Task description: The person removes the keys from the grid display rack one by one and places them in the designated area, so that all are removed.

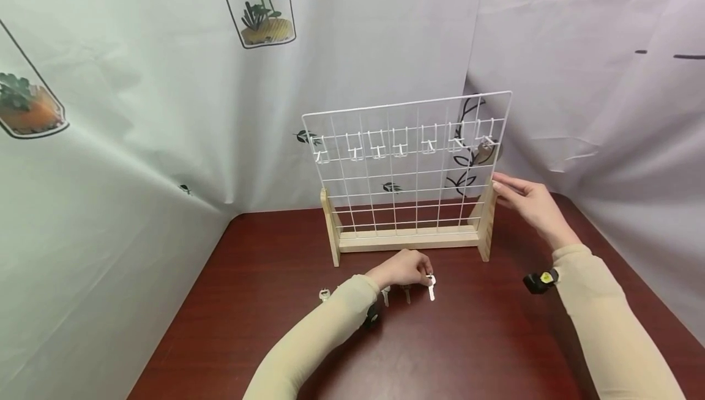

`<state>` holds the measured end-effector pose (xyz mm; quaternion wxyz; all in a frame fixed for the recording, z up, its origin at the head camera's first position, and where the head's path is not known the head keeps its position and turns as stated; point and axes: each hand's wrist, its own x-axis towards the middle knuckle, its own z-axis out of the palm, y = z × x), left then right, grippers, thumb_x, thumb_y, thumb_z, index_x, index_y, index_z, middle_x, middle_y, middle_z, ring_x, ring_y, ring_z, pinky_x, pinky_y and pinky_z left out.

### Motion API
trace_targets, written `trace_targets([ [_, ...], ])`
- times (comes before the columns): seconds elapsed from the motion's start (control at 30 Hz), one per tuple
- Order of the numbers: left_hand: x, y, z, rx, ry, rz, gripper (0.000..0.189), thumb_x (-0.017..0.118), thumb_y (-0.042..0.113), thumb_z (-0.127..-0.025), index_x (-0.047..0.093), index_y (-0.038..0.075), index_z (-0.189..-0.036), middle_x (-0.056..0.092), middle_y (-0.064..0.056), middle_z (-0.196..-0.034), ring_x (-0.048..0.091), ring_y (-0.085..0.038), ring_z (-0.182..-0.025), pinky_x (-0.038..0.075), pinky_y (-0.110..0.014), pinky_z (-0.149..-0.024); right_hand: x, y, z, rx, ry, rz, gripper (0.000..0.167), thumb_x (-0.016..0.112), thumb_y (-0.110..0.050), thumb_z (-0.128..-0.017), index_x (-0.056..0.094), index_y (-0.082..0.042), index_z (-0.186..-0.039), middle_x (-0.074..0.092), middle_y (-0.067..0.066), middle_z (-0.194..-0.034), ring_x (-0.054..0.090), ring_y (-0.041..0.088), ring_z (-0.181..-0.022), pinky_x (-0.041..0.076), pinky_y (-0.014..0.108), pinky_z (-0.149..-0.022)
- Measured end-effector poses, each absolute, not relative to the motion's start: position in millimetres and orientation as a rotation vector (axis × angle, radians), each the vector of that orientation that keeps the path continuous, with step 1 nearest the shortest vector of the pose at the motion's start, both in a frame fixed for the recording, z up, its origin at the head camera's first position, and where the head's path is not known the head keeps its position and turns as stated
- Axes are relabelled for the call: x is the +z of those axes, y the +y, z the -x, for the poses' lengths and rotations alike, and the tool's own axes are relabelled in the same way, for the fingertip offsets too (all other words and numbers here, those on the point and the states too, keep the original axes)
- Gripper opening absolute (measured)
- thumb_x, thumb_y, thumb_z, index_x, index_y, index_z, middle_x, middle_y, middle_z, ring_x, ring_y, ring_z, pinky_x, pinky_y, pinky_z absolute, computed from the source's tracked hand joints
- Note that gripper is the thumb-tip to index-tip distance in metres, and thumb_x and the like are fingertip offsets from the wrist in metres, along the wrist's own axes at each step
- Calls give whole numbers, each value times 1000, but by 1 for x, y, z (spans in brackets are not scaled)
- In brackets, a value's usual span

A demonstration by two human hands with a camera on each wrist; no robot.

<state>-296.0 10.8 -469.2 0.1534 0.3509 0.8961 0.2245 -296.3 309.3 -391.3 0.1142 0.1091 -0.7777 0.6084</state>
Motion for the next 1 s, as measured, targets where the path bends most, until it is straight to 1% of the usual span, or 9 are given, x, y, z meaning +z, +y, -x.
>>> trace_targets([
  [0.07,-470,10,295,630,2576,-1013,10,79,17,-87,70,13,-90,62,12,-71,52,1,-63,43,-14,-61,-393,310,297,1799,-2270,-317,55,62,-21,-102,46,11,-143,56,-2,-143,64,-7,-102,54,21,-86],
  [0.13,-471,10,295,623,2581,-1020,11,80,17,-87,70,13,-90,61,12,-71,52,1,-63,43,-14,-61,-395,310,298,1819,-2260,-317,55,63,-20,-101,45,11,-144,57,-3,-142,64,-6,-102,54,21,-86],
  [0.2,-471,9,295,625,2582,-1021,11,80,18,-87,71,13,-90,61,13,-71,52,1,-63,43,-14,-62,-396,311,299,1824,-2256,-314,55,63,-20,-101,46,10,-144,56,-3,-141,65,-6,-102,54,20,-85],
  [0.27,-472,9,295,640,2582,-1016,11,80,18,-86,71,13,-90,62,12,-70,52,1,-63,43,-14,-62,-397,311,299,1827,-2256,-320,55,63,-19,-101,45,11,-144,54,0,-144,65,-6,-102,54,19,-85],
  [0.33,-472,8,295,650,2581,-1016,12,80,19,-86,70,13,-89,62,12,-70,52,1,-63,43,-15,-62,-396,311,299,1832,-2251,-315,55,63,-19,-101,45,11,-144,55,-1,-144,65,-6,-102,54,19,-85],
  [0.6,-472,7,296,649,2582,-1029,12,80,19,-86,70,13,-90,62,12,-70,53,1,-63,43,-14,-63,-392,310,298,1839,-2235,-337,56,64,-19,-101,45,13,-143,59,-10,-135,66,-5,-100,54,21,-85],
  [0.83,-473,7,297,656,2578,-1027,12,80,19,-86,70,14,-90,62,13,-70,52,1,-61,43,-14,-61,-390,309,297,1854,-2215,-351,56,64,-18,-101,45,14,-142,60,-13,-133,65,-5,-102,54,22,-86],
  [1.0,-474,6,296,668,2574,-1035,12,80,18,-86,70,13,-90,63,12,-70,52,1,-61,43,-14,-61,-390,309,296,1820,-2247,-326,56,63,-21,-101,46,12,-143,59,-9,-137,65,-6,-101,54,20,-85],
])
